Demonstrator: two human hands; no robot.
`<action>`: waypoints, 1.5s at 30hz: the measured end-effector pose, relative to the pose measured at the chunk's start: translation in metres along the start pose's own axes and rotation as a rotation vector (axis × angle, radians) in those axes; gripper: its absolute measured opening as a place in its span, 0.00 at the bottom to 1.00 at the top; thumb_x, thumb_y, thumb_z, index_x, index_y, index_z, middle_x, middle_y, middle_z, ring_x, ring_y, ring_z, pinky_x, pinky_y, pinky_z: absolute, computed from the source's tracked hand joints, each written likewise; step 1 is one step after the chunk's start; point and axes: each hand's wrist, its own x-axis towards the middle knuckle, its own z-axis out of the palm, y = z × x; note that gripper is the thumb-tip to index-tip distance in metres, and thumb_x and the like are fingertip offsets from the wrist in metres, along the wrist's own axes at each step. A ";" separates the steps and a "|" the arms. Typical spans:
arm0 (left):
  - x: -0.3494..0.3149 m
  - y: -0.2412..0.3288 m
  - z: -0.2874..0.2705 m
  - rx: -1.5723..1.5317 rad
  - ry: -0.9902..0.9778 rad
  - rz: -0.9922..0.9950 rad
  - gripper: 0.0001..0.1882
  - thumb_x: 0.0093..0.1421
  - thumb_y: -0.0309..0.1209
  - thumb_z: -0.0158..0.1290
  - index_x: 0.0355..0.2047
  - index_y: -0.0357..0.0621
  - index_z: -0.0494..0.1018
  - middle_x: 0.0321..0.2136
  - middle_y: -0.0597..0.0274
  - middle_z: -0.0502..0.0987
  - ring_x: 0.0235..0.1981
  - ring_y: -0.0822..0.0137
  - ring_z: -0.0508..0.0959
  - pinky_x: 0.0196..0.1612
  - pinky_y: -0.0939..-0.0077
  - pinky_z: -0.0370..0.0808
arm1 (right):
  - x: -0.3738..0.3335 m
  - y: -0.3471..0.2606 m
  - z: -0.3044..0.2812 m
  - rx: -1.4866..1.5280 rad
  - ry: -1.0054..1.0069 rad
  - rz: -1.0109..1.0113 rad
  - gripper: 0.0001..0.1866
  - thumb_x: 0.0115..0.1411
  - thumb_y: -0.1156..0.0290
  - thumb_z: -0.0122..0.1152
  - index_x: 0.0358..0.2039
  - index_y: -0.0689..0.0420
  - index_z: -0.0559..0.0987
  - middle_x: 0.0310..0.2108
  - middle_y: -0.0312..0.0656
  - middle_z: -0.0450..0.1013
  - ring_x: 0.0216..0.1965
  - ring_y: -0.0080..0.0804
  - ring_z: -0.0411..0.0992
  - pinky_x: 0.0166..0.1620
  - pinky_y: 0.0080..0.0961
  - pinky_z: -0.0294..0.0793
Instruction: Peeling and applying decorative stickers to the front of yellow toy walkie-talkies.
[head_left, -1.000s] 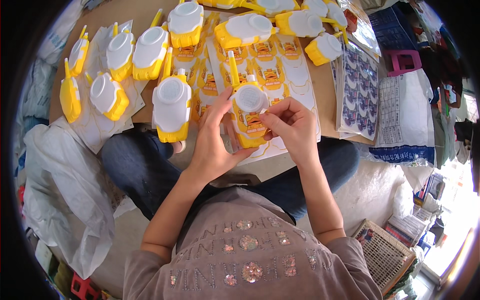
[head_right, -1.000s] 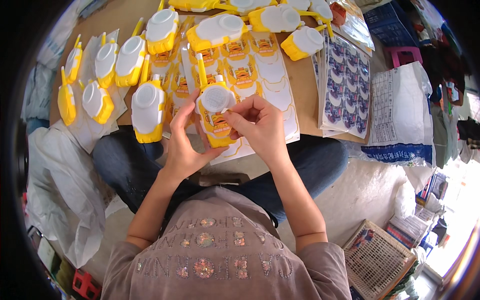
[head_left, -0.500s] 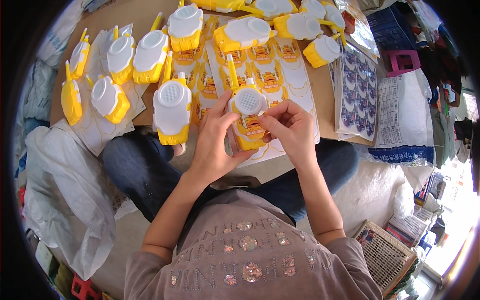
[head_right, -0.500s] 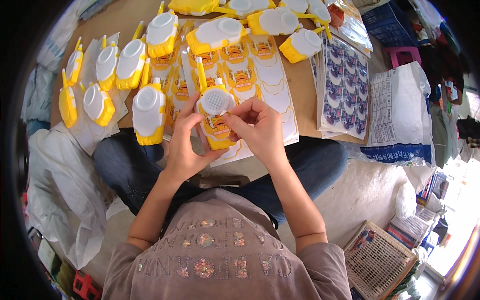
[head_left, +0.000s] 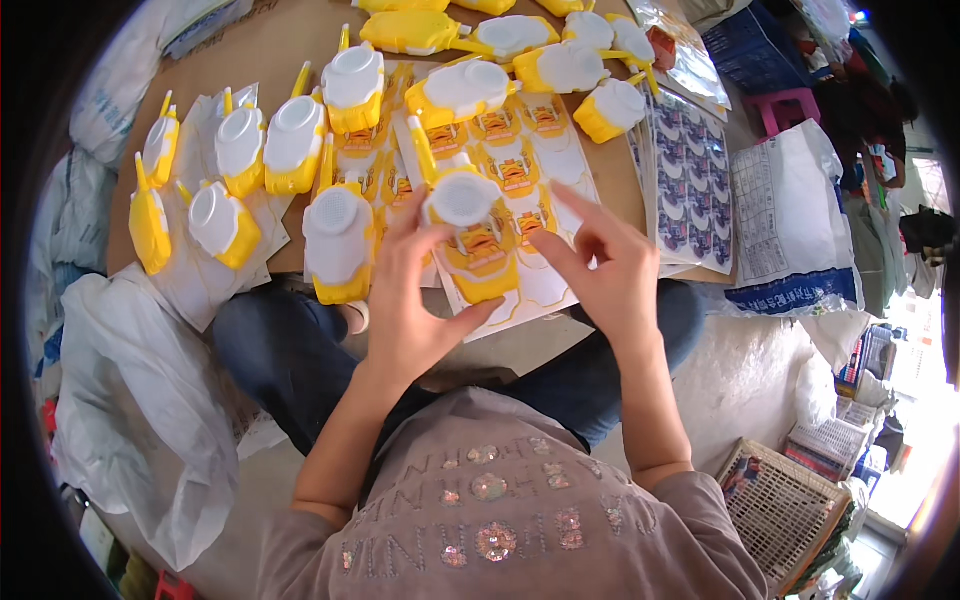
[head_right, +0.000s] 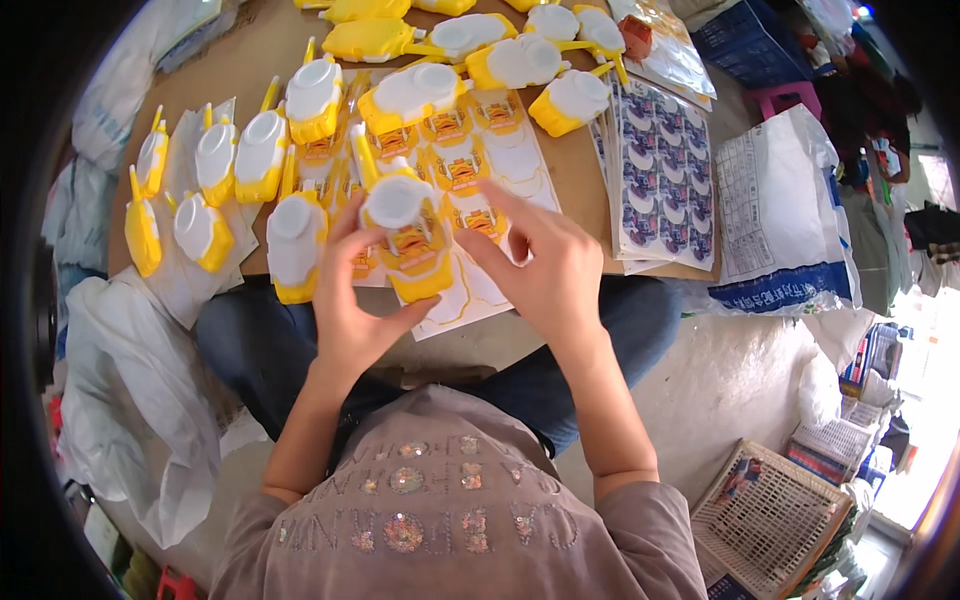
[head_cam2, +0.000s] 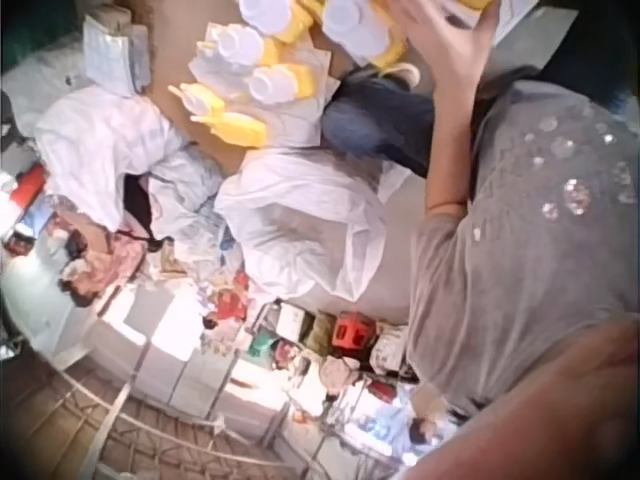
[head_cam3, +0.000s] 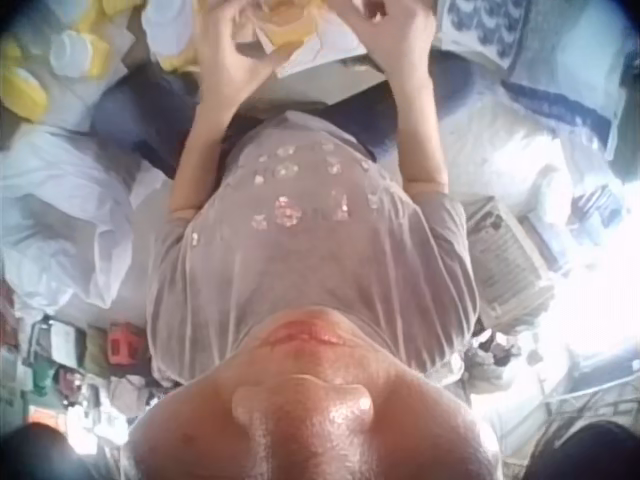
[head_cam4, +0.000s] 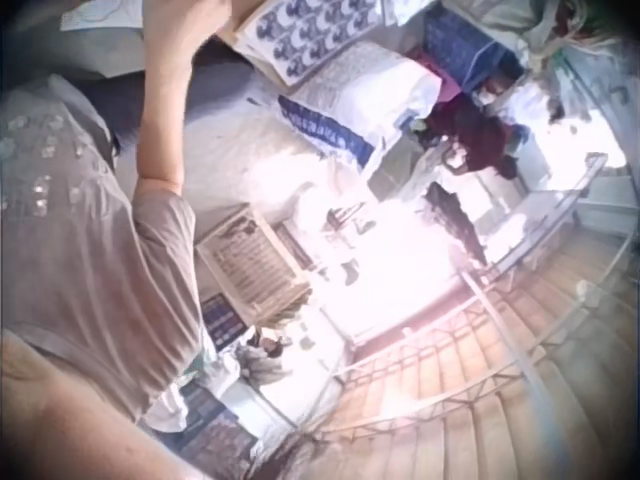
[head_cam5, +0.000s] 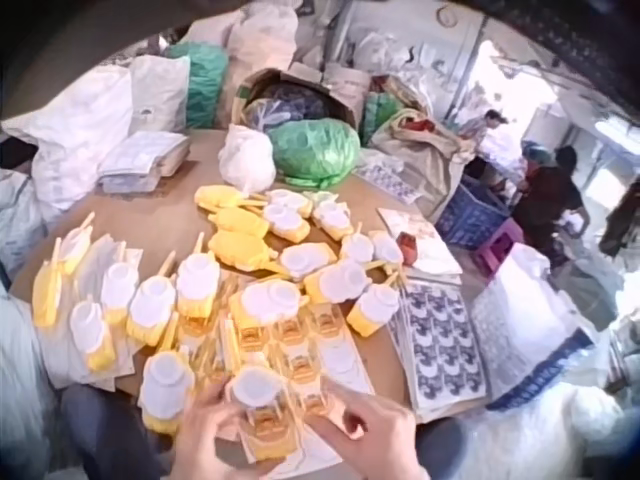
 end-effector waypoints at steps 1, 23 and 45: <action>0.005 0.004 -0.003 -0.005 -0.001 0.013 0.40 0.37 0.30 0.73 0.51 0.44 0.66 0.61 0.39 0.61 0.58 0.43 0.67 0.58 0.56 0.67 | 0.001 0.001 -0.008 0.185 -0.018 0.008 0.36 0.45 0.60 0.77 0.55 0.51 0.75 0.31 0.38 0.74 0.28 0.25 0.73 0.27 0.23 0.72; 0.026 0.027 0.003 -0.673 -0.118 -0.380 0.16 0.60 0.19 0.51 0.49 0.37 0.64 0.44 0.57 0.71 0.40 0.73 0.73 0.42 0.80 0.72 | -0.013 0.003 -0.009 1.096 -0.110 0.168 0.22 0.59 0.79 0.61 0.55 0.62 0.74 0.45 0.42 0.76 0.41 0.23 0.76 0.43 0.21 0.78; 0.019 0.016 -0.006 -0.144 0.503 -0.185 0.15 0.67 0.32 0.41 0.46 0.33 0.68 0.44 0.50 0.71 0.46 0.58 0.71 0.53 0.66 0.68 | -0.003 -0.057 0.039 0.915 0.259 -0.131 0.09 0.59 0.74 0.60 0.39 0.64 0.81 0.35 0.44 0.80 0.34 0.27 0.79 0.39 0.23 0.79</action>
